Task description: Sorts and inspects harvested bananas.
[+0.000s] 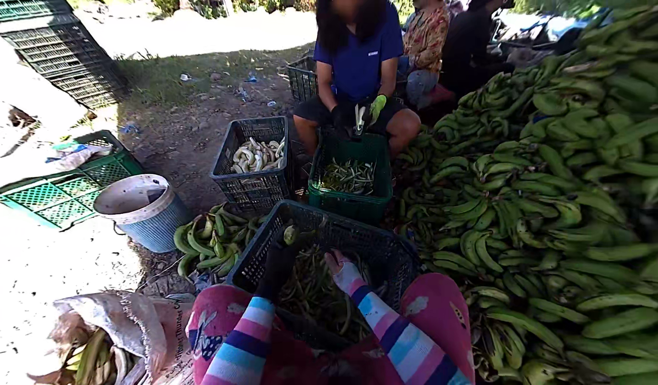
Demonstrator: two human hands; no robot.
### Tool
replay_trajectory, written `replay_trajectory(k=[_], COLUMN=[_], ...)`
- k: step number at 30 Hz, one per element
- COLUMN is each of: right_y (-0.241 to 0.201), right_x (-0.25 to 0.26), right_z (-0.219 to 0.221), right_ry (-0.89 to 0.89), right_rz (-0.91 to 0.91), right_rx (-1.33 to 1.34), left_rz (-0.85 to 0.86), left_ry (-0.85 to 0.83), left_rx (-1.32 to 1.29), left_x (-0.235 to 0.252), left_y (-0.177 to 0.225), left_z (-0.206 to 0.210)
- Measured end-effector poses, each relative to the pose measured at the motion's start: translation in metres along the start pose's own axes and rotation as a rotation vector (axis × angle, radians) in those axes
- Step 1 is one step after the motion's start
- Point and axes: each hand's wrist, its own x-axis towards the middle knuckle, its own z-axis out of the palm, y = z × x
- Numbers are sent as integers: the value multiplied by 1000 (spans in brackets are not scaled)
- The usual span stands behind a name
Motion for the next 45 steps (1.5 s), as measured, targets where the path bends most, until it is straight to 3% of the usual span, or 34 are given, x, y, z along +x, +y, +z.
replay_trajectory(k=[2, 5, 6, 7, 9, 11, 13, 20, 24, 27, 31, 33, 35, 40, 45], right_y=[-15, -40, -41, -34, -7, 12, 2, 2, 45, 30, -7, -26, -37, -27, -16], right_x=[-10, -26, -25, -20, -6, 9, 10, 5, 20, 21, 16, 14, 12, 3, 11], right_z=[-1, 6, 9, 13, 20, 30, 30, 21, 23, 24, -10, -26, -35, -28, -22], right_ry=[84, 275, 305, 311, 134, -27, -60, 121, -142, -118, -89, -119, -159, -118, -104], right_rz=[-109, -555, -619, -582, -189, 110, 185, -139, 175, 81, -190, -351, -434, -456, -365], right_rx=[154, 557, 590, 532, 261, 183, 220, 106, -171, -122, -57, -130, -275, -419, -438], left_rz=[9, 30, 36, 39, 45, 41, 55, 3, 24, 28, -56, 12, 48, -14, 124], left_ry=[-20, -51, -49, -42, -46, -105, -95, 31, 128, 81, -15, -108, -144, -42, -102], left_rx=[11, 21, 11, -7, -53, -23, -36, -272, -388, -435, -112, 161, 278, 217, 295], left_x=[1, 5, 5, 5, 1, -3, 0, 2, 12, 35, 26, 21, 19, 30, 25], left_y=[-2, -5, -5, -5, -5, -6, -5, 3, 4, 2, 1, 2, 5, -3, -20], left_z=[1, 1, 1, 1, -1, -5, -7, 1, -10, -31, -31, -33, -30, -14, -10])
